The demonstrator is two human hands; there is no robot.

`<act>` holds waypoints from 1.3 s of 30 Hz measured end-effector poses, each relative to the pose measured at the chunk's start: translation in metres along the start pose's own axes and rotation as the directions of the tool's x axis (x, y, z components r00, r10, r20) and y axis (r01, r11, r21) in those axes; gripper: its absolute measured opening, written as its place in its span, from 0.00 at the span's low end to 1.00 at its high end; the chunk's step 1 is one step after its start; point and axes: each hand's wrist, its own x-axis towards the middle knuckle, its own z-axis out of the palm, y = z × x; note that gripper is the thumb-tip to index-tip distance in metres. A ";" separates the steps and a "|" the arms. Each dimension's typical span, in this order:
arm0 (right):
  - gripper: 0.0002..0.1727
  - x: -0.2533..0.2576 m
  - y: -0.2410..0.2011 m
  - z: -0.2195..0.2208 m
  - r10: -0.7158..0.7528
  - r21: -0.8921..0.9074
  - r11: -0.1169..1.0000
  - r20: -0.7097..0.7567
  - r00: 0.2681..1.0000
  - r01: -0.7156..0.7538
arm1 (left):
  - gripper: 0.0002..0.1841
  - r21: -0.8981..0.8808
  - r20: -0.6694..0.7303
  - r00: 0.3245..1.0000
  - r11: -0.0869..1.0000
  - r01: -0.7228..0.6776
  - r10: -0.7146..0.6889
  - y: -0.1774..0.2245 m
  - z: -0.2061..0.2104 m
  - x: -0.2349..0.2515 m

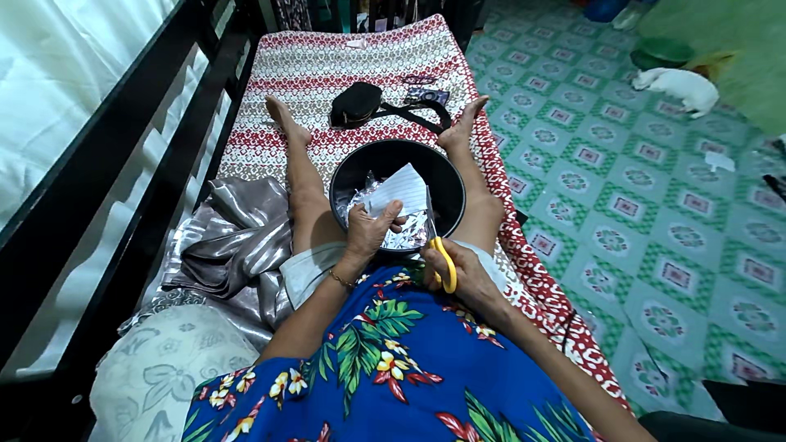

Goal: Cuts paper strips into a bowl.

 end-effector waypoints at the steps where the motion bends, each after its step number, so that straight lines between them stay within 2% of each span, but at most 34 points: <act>1: 0.10 0.000 0.001 0.001 -0.010 0.019 1.000 -0.018 1.000 0.011 | 0.01 -0.001 -0.003 1.000 1.000 0.004 -0.004 0.000 0.000 0.000; 5: 0.07 0.001 0.003 0.001 -0.019 0.072 0.997 -0.045 0.999 0.022 | 0.01 0.004 -0.010 1.000 1.000 0.000 0.000 0.000 0.001 0.000; 9: 0.10 0.003 0.001 -0.001 -0.006 0.035 0.999 -0.011 1.000 0.006 | 0.02 0.004 0.005 1.000 1.000 0.002 -0.002 0.000 0.001 0.001; 13: 0.09 0.005 -0.001 0.000 -0.001 0.039 0.999 -0.037 0.999 0.003 | 0.04 -0.067 -0.078 0.997 0.998 0.014 -0.019 -0.001 0.009 0.007; 17: 0.09 0.005 0.002 0.000 -0.011 0.155 0.988 -0.070 0.997 0.022 | 0.03 -0.054 -0.056 0.998 0.999 0.006 -0.009 -0.001 0.007 0.006; 20: 0.10 0.005 0.003 -0.002 -0.004 0.226 0.974 -0.074 0.997 0.021 | 0.01 0.012 0.016 1.000 1.000 0.026 -0.026 0.001 0.001 0.001; 24: 0.09 0.002 0.002 -0.006 0.018 0.108 0.994 0.038 0.999 -0.022 | 0.04 -0.088 -0.132 0.989 0.995 0.050 -0.061 0.001 0.011 0.010; 27: 0.12 -0.001 0.001 -0.005 0.037 0.025 0.999 0.115 0.993 -0.040 | 0.05 -0.126 -0.178 0.980 0.990 0.066 -0.088 0.002 0.013 0.011; 39: 0.11 -0.001 0.002 -0.002 -0.021 -0.018 1.000 0.110 0.994 0.023 | 0.05 -0.134 -0.224 0.971 0.990 0.050 -0.079 0.001 0.014 0.012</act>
